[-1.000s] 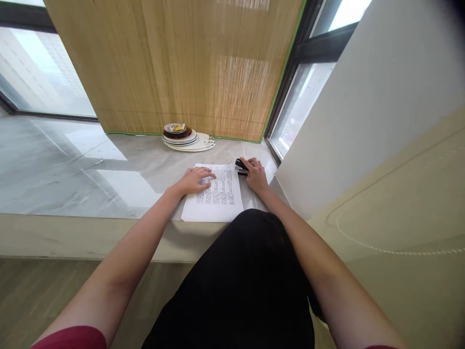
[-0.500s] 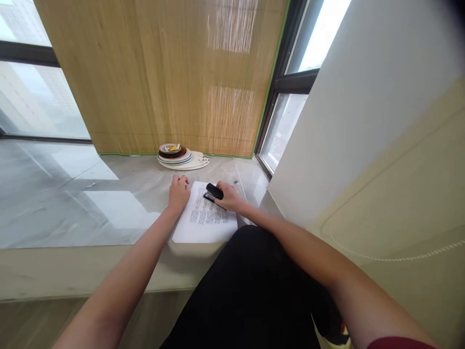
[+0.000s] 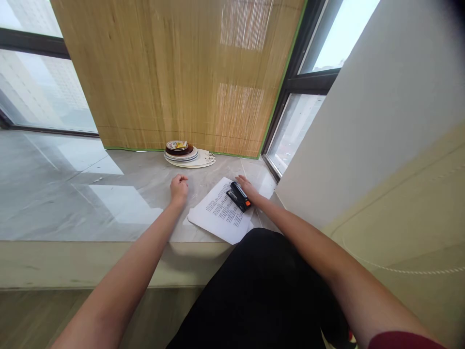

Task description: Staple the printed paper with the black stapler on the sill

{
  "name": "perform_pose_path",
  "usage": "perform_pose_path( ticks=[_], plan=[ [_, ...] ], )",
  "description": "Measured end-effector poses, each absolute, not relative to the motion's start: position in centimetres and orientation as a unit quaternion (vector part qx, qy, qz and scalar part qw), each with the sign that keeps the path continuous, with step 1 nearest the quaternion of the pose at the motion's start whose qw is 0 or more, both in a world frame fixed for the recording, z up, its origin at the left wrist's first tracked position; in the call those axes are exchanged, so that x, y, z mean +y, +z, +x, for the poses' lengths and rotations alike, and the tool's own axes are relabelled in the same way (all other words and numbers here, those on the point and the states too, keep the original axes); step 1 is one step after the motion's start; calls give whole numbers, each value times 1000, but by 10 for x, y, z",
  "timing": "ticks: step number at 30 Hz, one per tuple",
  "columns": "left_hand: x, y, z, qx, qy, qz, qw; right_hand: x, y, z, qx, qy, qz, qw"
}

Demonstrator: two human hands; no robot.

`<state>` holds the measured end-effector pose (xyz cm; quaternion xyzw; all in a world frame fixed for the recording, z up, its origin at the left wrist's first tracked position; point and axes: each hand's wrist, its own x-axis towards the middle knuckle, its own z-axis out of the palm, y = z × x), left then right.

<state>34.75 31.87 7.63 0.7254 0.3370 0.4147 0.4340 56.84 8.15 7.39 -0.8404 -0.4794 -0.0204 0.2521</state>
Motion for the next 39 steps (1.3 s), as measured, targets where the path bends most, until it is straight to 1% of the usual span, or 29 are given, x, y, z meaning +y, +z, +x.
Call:
perform_pose_path(
  ticks=[2,3,6,7,9,11,13,18,21,23,26,28,30,33,35,37,39],
  plan=[
    [327,80,340,343,419,669,510,102,71,572,-517,28,-829,213],
    [333,82,333,329,406,655,546,114,70,572,-530,41,-821,207],
    [357,89,306,228,331,651,644,158,69,555,-567,67,-793,211],
    [366,91,296,201,327,633,672,175,68,545,-578,71,-784,215],
    [382,94,280,208,375,552,715,209,67,520,-611,86,-759,211],
    [392,97,273,243,423,487,725,237,66,497,-640,91,-735,205],
    [394,98,274,268,442,461,722,253,65,481,-651,94,-726,202],
    [387,97,283,274,442,474,710,235,63,486,-672,82,-700,228],
    [384,96,281,265,441,519,683,202,65,507,-668,110,-697,237],
    [379,96,280,253,431,589,635,182,70,520,-650,127,-706,250],
    [362,97,284,225,392,742,495,162,77,530,-626,131,-717,278],
    [343,99,293,182,345,828,404,156,81,531,-621,134,-717,288],
    [319,98,306,114,281,886,350,153,85,528,-619,136,-716,294],
    [290,94,323,39,205,929,307,146,97,524,-604,102,-721,324],
    [279,90,328,6,167,945,282,137,113,525,-553,49,-745,370],
    [274,87,329,-12,151,955,256,124,131,525,-482,8,-770,418],
    [270,86,330,-4,146,966,215,111,147,521,-436,-5,-783,443]
  ],
)
